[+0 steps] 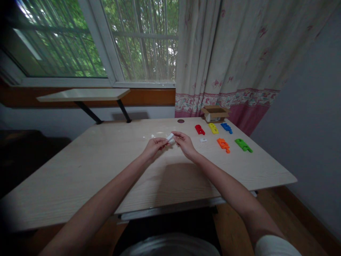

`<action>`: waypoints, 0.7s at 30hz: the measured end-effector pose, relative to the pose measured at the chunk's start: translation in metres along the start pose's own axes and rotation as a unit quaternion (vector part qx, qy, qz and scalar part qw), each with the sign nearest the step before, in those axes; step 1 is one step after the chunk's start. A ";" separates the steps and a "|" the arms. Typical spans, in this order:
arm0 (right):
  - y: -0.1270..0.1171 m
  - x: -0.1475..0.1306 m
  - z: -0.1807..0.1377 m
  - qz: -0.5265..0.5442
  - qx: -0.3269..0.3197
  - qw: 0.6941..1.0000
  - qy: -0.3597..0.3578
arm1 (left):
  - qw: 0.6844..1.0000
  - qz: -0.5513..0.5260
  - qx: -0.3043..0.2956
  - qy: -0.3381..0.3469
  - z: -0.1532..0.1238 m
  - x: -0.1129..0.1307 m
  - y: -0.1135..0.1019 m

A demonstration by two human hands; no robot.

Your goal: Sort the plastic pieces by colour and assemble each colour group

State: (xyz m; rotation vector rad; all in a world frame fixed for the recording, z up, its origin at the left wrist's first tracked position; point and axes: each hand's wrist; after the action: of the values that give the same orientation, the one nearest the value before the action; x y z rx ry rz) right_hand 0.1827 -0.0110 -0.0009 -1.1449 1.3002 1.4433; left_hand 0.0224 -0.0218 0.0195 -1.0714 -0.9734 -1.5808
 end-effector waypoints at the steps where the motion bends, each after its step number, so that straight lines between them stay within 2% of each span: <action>1: 0.000 0.000 0.000 -0.004 0.000 1.000 -0.004 | 1.000 -0.002 0.005 0.002 0.000 0.000 0.000; 6: -0.002 0.001 -0.001 -0.029 -0.005 0.999 -0.021 | 0.998 -0.016 0.045 0.027 0.003 -0.004 -0.001; 11: -0.001 -0.003 -0.001 -0.036 0.004 0.999 -0.031 | 0.991 0.050 0.069 0.105 0.004 -0.006 -0.003; 15: 0.000 -0.005 -0.003 -0.072 0.005 0.995 -0.065 | 0.981 0.102 0.068 0.153 0.002 -0.005 -0.005; 21: 0.003 -0.005 -0.006 -0.116 0.022 0.986 -0.118 | 0.972 0.128 0.052 0.189 0.001 -0.002 -0.006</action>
State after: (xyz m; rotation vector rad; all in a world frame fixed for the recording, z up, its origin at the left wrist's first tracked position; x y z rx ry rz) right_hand 0.1817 -0.0170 0.0040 -1.0246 0.9964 1.3260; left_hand 0.0174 -0.0192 0.0174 -0.7516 -0.6260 -1.4345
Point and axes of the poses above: each hand's wrist, its own z-axis towards the middle knuckle, its own y-axis out of the palm, x = y × z, and after that the axes turned 12 degrees about y, right-handed
